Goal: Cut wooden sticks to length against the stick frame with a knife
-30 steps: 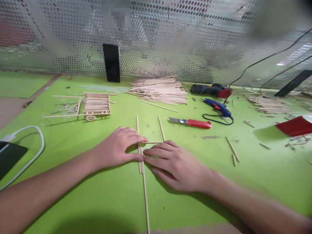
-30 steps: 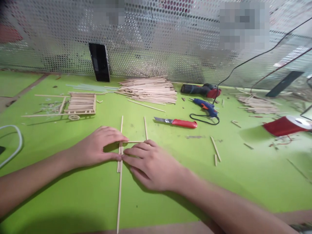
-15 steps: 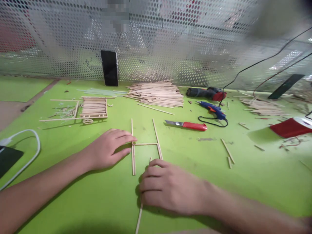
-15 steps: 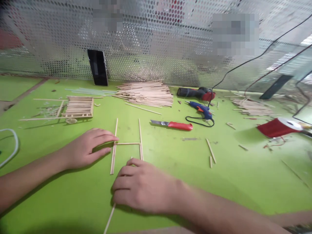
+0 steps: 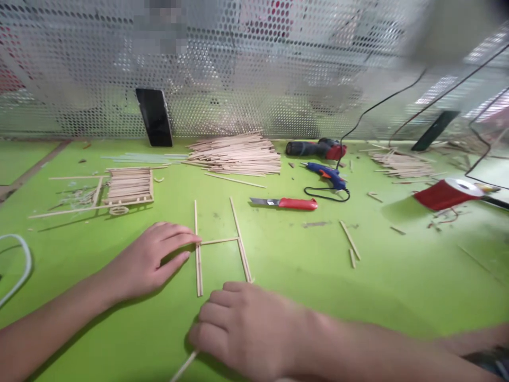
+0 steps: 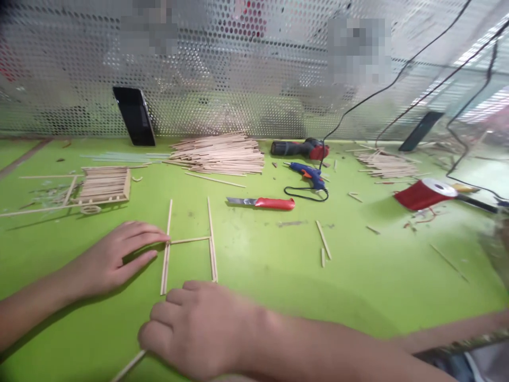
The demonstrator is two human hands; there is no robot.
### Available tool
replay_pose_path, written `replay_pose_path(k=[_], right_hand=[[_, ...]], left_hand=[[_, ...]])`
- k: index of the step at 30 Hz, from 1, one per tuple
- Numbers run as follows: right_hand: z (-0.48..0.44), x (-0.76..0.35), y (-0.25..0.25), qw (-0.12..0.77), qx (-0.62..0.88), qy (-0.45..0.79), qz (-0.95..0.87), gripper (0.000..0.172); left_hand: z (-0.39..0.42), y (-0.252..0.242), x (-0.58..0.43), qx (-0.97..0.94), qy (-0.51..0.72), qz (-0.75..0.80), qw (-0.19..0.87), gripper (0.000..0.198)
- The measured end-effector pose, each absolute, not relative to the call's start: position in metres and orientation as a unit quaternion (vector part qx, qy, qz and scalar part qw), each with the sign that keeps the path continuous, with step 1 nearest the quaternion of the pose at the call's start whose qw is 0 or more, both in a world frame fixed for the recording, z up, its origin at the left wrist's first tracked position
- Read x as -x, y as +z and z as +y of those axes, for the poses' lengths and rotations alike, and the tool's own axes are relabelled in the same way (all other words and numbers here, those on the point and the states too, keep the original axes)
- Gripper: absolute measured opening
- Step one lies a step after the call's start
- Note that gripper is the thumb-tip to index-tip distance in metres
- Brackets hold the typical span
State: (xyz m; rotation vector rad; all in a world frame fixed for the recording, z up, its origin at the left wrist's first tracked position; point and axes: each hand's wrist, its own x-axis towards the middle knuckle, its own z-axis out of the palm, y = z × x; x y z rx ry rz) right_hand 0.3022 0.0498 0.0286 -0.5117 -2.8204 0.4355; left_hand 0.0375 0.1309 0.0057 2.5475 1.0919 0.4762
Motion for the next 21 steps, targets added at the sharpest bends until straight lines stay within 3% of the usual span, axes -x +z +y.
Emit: replay_pose_path(k=[2,4,8,12,17,21], right_hand=[[0.053,-0.305,0.033,0.154,0.205,0.232,-0.938,0.012],[0.058,-0.311,0.045,0.249,0.253,0.36,-0.863,0.012],[0.064,-0.323,0.09,0.419,0.294,0.503,-0.696,0.048],[0.068,-0.319,0.114,0.448,0.295,0.502,-0.678,0.066],[0.083,-0.298,0.074,0.38,0.284,0.603,-0.641,0.07],[0.095,-0.298,0.067,0.377,0.28,0.585,-0.661,0.072]], left_hand=[[0.132,0.005,-0.039,-0.895,0.17,0.378,0.166,0.036],[0.133,0.006,-0.042,-0.898,0.176,0.366,0.173,0.036],[0.138,0.011,-0.048,-0.899,0.178,0.354,0.189,0.036],[0.142,0.016,-0.052,-0.903,0.176,0.348,0.18,0.036],[0.144,0.018,-0.054,-0.91,0.165,0.34,0.168,0.037],[0.143,0.017,-0.055,-0.912,0.16,0.34,0.163,0.04]])
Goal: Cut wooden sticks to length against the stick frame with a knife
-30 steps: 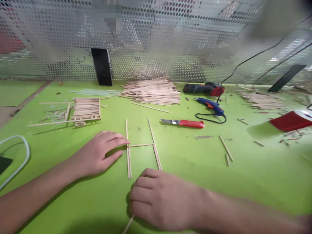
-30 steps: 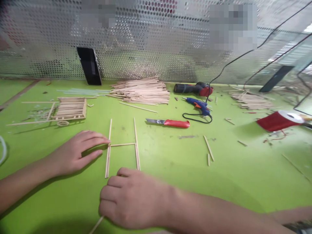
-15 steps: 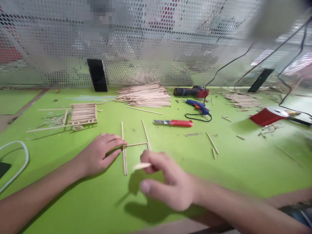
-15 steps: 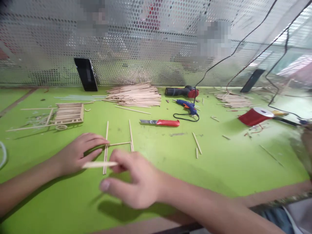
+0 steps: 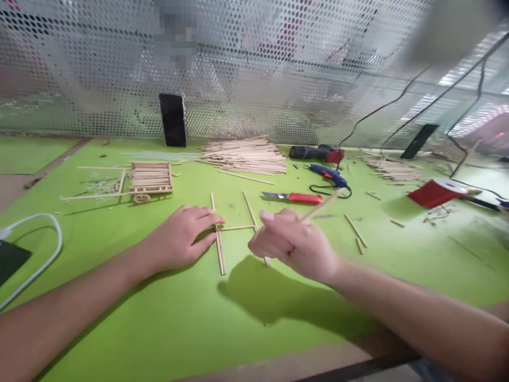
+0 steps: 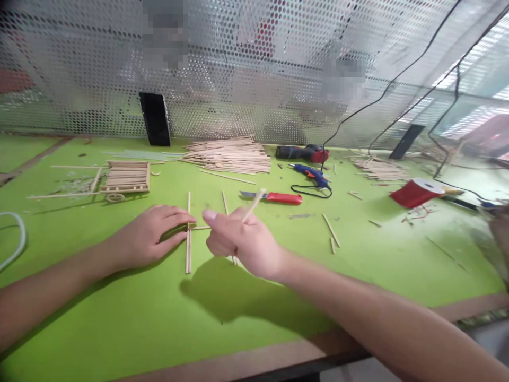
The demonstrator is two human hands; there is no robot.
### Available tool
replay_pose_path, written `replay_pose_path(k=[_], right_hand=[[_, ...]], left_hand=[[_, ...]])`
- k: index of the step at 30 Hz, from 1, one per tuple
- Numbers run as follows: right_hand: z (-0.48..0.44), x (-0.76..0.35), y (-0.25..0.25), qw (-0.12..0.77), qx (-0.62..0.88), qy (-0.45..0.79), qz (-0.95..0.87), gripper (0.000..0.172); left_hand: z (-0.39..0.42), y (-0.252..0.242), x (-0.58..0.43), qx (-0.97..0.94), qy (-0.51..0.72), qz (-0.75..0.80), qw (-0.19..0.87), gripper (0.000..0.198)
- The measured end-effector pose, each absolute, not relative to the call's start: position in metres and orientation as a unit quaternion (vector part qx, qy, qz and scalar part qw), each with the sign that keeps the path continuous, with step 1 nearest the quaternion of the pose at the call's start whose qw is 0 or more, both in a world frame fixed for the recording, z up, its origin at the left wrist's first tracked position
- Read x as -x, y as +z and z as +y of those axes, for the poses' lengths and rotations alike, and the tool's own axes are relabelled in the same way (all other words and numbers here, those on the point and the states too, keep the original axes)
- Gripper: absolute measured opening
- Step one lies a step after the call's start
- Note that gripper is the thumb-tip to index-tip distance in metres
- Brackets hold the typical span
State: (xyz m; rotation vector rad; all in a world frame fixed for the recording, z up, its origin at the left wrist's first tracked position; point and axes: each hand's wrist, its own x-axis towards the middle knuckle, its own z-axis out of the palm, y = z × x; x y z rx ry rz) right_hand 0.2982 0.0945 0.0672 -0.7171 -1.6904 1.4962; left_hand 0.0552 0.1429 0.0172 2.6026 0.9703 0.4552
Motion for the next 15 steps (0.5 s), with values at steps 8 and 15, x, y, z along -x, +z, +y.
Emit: replay_pose_path(k=[8,15], right_hand=[[0.086,-0.321,0.062,0.306,0.246,0.143,-0.909,0.051],[0.085,-0.33,0.051,0.246,0.256,0.035,-0.934,0.047]], left_hand=[[0.142,0.015,-0.057,-0.912,0.156,0.343,0.161,0.04],[0.141,0.017,-0.056,-0.907,0.152,0.352,0.177,0.044]])
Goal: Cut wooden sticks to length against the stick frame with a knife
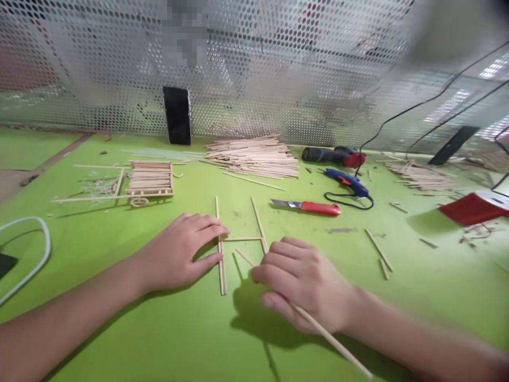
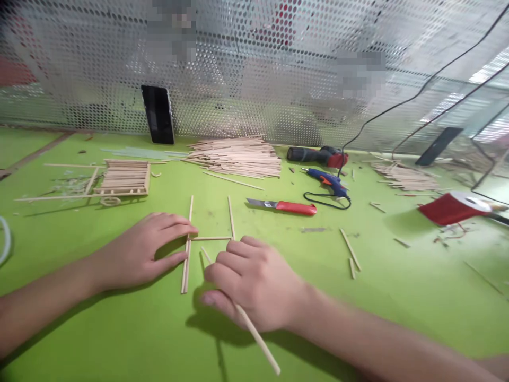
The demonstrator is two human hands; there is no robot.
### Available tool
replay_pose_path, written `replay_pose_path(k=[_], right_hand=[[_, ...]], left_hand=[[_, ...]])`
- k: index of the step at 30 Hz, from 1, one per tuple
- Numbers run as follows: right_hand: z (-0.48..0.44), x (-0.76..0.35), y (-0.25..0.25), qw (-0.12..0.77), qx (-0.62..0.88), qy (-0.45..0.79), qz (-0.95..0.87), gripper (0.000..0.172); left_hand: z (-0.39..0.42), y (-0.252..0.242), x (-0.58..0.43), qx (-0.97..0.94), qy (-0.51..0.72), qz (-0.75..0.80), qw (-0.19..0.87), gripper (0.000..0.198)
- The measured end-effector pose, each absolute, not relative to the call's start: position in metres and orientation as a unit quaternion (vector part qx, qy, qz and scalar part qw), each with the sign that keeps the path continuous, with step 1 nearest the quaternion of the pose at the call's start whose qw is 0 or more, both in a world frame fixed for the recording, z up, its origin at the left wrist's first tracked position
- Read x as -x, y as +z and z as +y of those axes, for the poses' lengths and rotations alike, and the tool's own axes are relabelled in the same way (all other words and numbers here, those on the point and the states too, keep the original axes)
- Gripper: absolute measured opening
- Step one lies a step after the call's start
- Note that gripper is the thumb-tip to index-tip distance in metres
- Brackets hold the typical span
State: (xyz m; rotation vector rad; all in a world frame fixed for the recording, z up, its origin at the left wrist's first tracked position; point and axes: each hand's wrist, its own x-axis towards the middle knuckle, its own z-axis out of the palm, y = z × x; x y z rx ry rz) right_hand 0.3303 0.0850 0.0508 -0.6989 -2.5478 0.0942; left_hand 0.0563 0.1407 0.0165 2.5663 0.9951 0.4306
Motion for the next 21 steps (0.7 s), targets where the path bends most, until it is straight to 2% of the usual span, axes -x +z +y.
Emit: replay_pose_path(k=[3,6,10,21], right_hand=[[0.0857,-0.3262,0.0479,0.191,0.262,0.054,-0.945,0.031],[0.0869,-0.3247,0.044,0.178,0.285,0.08,-0.938,0.017],[0.0876,-0.3268,0.0426,0.188,0.267,0.113,-0.938,0.02],[0.0884,-0.3261,0.0445,0.13,0.286,0.161,-0.936,0.021]], left_hand=[[0.1396,0.0177,-0.0558,-0.906,0.146,0.354,0.183,0.045],[0.1383,0.019,-0.0548,-0.907,0.138,0.349,0.193,0.049],[0.1384,0.0195,-0.0544,-0.907,0.128,0.337,0.218,0.053],[0.1386,0.0179,-0.0557,-0.907,0.114,0.328,0.239,0.053]])
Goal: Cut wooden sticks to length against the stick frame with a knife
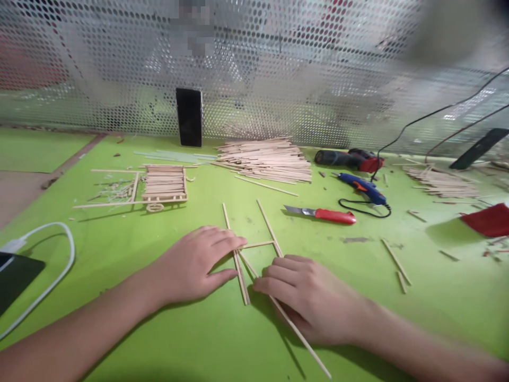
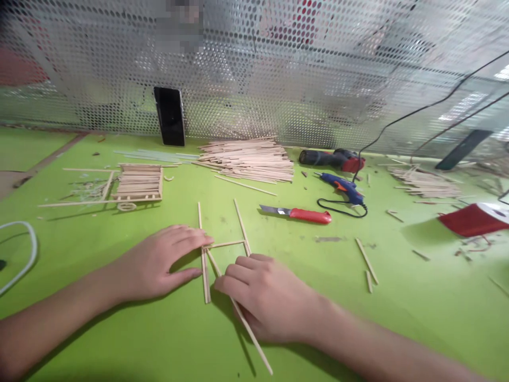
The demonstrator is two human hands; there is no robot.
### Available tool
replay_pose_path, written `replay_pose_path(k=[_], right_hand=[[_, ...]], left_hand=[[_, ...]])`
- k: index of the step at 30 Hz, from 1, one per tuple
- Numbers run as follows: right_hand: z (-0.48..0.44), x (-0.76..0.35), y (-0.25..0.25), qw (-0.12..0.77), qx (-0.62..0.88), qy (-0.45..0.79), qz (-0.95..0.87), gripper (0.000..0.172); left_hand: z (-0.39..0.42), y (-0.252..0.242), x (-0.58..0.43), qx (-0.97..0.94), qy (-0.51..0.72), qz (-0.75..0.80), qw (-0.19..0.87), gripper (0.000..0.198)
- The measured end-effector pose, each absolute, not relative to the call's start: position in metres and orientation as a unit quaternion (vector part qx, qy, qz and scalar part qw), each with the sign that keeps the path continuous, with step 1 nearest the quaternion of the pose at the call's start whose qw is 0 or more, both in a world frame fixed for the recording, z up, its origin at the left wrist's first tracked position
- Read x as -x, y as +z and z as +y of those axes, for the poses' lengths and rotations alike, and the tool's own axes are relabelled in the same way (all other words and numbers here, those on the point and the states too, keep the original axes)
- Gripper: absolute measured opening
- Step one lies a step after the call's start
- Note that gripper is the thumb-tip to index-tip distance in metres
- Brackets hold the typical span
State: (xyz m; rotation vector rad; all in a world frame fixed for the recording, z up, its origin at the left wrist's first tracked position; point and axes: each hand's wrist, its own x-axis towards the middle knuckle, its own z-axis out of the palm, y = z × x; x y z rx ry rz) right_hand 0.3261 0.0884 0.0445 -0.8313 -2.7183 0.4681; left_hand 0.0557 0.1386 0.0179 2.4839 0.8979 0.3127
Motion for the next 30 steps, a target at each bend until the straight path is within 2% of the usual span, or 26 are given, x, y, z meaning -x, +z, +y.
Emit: replay_pose_path(k=[6,19,30], right_hand=[[0.09,-0.3252,0.0449,0.134,0.277,0.135,-0.942,0.03],[0.0888,-0.3278,0.0388,0.17,0.225,0.078,-0.956,0.033],[0.0847,-0.3257,0.0433,0.114,0.276,0.067,-0.952,0.031]], left_hand=[[0.1378,0.0174,-0.0566,-0.906,0.156,0.295,0.259,0.04],[0.1393,0.0185,-0.0588,-0.906,0.187,0.283,0.254,0.033],[0.1367,0.017,-0.0578,-0.911,0.203,0.272,0.235,0.032]])
